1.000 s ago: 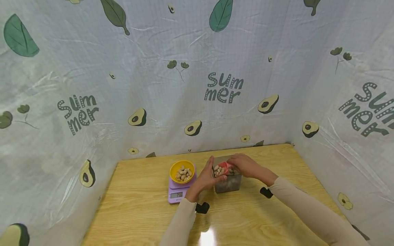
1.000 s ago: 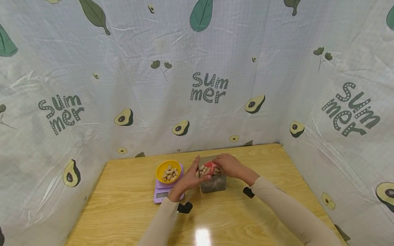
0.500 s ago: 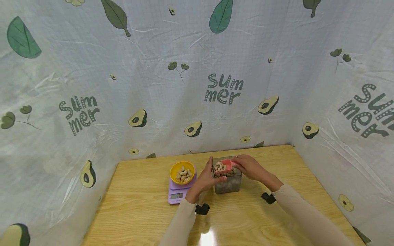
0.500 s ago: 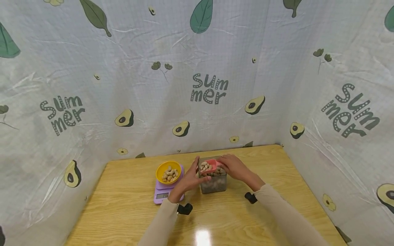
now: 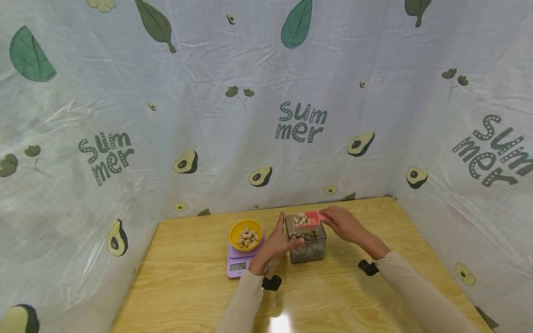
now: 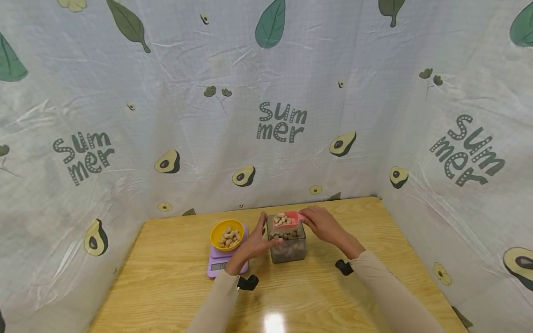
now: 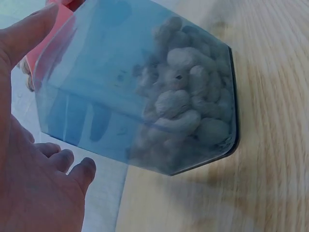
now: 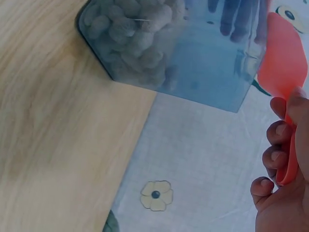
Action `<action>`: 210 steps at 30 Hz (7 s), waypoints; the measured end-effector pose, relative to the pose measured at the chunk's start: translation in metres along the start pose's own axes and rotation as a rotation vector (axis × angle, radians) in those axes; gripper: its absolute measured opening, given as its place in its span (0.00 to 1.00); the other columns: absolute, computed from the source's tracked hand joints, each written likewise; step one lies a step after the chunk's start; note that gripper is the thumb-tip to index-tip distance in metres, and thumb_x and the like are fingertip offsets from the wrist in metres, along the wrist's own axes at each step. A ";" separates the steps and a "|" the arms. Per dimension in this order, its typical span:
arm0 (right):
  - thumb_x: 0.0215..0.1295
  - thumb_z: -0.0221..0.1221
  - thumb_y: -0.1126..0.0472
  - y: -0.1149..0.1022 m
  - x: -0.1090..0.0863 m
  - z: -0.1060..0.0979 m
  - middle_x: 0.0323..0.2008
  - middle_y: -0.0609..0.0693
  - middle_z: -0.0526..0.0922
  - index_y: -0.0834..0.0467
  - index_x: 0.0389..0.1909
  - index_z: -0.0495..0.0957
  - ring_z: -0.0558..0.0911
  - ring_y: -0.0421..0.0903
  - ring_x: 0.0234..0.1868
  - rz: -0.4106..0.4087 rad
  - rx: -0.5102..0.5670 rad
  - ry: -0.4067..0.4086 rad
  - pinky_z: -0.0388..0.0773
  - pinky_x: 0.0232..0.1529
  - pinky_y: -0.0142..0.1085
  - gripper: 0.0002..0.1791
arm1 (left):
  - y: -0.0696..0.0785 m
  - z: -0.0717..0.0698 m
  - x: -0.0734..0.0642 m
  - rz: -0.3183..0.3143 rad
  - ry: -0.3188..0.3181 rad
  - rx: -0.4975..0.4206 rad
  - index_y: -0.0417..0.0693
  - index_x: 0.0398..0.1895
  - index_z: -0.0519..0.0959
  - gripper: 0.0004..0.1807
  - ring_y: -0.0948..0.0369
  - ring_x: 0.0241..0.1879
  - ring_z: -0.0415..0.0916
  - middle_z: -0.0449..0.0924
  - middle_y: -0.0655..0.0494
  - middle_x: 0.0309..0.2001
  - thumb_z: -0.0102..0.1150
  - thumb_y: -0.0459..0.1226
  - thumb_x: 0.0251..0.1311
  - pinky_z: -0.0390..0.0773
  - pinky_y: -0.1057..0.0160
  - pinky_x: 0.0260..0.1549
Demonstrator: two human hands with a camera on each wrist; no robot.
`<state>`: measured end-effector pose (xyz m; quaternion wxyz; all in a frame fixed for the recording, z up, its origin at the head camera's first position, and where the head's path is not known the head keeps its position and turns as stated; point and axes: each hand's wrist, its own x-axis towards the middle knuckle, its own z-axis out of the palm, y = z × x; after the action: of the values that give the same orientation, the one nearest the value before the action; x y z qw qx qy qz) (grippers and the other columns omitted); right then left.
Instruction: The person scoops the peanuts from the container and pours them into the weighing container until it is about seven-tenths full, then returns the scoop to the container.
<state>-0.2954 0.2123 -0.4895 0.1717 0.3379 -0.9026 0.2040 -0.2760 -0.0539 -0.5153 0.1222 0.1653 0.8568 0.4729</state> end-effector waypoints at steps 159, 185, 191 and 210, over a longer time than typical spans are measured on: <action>0.69 0.58 0.60 -0.016 0.022 -0.043 0.36 0.51 0.82 0.59 0.48 0.81 0.79 0.48 0.36 -0.002 -0.173 -0.048 0.77 0.39 0.46 0.11 | 0.003 -0.021 0.002 0.101 0.030 0.092 0.56 0.80 0.32 0.66 0.44 0.78 0.45 0.34 0.48 0.81 0.62 0.69 0.49 0.58 0.40 0.70; 0.56 0.69 0.53 -0.021 0.033 -0.045 0.31 0.45 0.79 0.50 0.38 0.80 0.76 0.44 0.33 -0.342 -0.646 -0.182 0.66 0.31 0.37 0.12 | -0.007 -0.001 0.006 0.038 -0.064 -0.010 0.48 0.80 0.34 0.64 0.42 0.75 0.54 0.36 0.45 0.80 0.69 0.55 0.53 0.61 0.44 0.70; 0.60 0.66 0.51 -0.032 0.040 -0.045 0.33 0.45 0.79 0.48 0.40 0.82 0.75 0.44 0.35 -0.402 -0.791 -0.247 0.67 0.33 0.37 0.10 | -0.007 -0.002 0.006 0.042 -0.064 -0.024 0.50 0.80 0.34 0.63 0.41 0.73 0.57 0.36 0.45 0.80 0.68 0.54 0.54 0.62 0.44 0.70; 0.59 0.67 0.57 -0.031 0.046 -0.004 0.42 0.45 0.84 0.48 0.45 0.82 0.80 0.45 0.45 -0.483 -0.839 -0.436 0.78 0.51 0.42 0.12 | -0.004 -0.001 0.002 0.046 -0.058 -0.006 0.51 0.80 0.35 0.62 0.44 0.77 0.49 0.36 0.46 0.80 0.67 0.55 0.55 0.59 0.44 0.71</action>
<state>-0.3064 0.1686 -0.4576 0.1425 0.4730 -0.8178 -0.2952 -0.2792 -0.0555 -0.5181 0.1366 0.1981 0.8476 0.4729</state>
